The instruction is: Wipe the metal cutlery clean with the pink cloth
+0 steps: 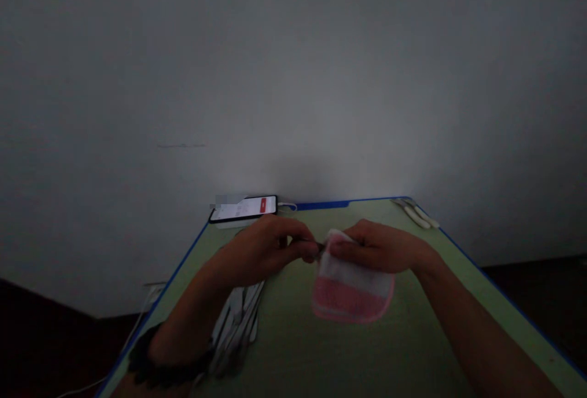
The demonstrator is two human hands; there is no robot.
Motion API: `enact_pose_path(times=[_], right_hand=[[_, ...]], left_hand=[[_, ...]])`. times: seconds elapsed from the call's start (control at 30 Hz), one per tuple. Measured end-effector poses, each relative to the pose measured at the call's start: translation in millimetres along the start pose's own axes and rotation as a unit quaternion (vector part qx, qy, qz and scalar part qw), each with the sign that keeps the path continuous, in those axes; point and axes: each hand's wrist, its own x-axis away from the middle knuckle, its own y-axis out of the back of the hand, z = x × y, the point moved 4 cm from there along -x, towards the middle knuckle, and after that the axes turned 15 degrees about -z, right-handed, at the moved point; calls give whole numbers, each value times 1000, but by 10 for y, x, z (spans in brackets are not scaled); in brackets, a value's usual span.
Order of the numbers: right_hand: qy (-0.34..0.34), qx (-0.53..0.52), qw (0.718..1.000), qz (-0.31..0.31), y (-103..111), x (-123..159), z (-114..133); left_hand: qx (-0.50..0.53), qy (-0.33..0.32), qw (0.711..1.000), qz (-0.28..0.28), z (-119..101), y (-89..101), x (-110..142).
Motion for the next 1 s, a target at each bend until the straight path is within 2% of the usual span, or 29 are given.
enact_pose_path(times=[0.13, 0.27, 0.4, 0.47, 0.57, 0.67, 0.77, 0.87, 1.0], right_hand=[[-5, 24, 999, -39, -53, -33, 42], [19, 36, 996, -74, -63, -75, 118], [37, 26, 998, -31, 31, -26, 113], [22, 29, 999, 1, 99, 31, 78], [5, 71, 997, -9, 160, 77, 47], [40, 132, 989, -48, 82, 29, 84], [64, 147, 985, -58, -58, -53, 107], [45, 137, 987, -74, -78, -86, 62], [-19, 117, 992, -43, 23, -37, -68]], left_hand=[[-49, -46, 998, -4, -83, -17, 7], [-13, -3, 1000, 3, 21, 29, 20], [27, 43, 998, 21, 157, 110, 45], [25, 56, 998, 12, 192, 139, 51], [32, 74, 997, -7, 195, 116, 37], [29, 71, 997, -8, 167, 24, 0], [15, 57, 998, -7, 192, -25, -21], [16, 62, 998, -10, 308, 23, -3], [26, 94, 995, -19, 489, 126, 32]])
